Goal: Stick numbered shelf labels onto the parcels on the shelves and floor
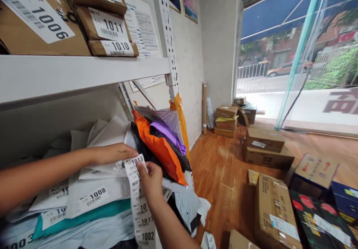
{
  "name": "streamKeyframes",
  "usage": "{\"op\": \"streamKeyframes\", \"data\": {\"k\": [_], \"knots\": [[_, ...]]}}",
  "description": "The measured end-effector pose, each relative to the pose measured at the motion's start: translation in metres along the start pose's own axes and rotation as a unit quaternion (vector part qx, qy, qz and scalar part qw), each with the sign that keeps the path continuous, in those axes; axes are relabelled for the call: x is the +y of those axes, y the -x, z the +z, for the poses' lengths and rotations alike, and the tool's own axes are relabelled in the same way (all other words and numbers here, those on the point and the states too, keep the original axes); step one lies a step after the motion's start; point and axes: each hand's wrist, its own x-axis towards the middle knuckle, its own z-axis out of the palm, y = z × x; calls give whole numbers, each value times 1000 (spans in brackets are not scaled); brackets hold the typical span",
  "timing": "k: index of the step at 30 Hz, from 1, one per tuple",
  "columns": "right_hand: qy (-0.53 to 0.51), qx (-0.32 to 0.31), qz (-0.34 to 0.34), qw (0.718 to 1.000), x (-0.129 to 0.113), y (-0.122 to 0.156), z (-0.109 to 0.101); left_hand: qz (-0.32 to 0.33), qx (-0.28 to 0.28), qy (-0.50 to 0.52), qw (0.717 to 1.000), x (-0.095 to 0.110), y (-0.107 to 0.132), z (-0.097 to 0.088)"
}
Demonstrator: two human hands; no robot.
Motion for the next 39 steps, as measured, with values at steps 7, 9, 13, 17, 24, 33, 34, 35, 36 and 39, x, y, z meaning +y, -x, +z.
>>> {"op": "streamKeyframes", "data": {"k": [7, 9, 13, 17, 24, 33, 34, 35, 36, 39], "knots": [[-28, 9, 68, 997, 22, -5, 16, -30, 69, -328, 942, 9, -6, 25], [-43, -48, 96, 993, 22, -3, 11, -42, 82, -389, 917, 9, -9, 34], [2, 12, 88, 996, 28, 5, -9, -80, 105, -434, 891, 9, -15, 49], [15, 8, 52, 998, 36, 23, -52, -100, 156, -428, 885, 15, -16, 47], [-84, -58, -12, 995, 6, 20, -81, 166, 34, -341, 925, 15, -14, 9], [-20, 1, -45, 999, 26, -10, -39, 131, 61, -240, 960, 12, -7, 24], [-11, 12, -40, 999, 30, -12, -37, 111, 59, -192, 973, 13, -10, 25], [-1, 27, -36, 999, 33, -14, -36, 86, 64, -160, 981, 14, -13, 27], [9, 45, -34, 998, 37, -16, -34, 53, 77, -155, 983, 14, -16, 29], [26, 93, -24, 995, 45, -21, -31, -65, 113, -238, 962, 17, -29, 39]]}}
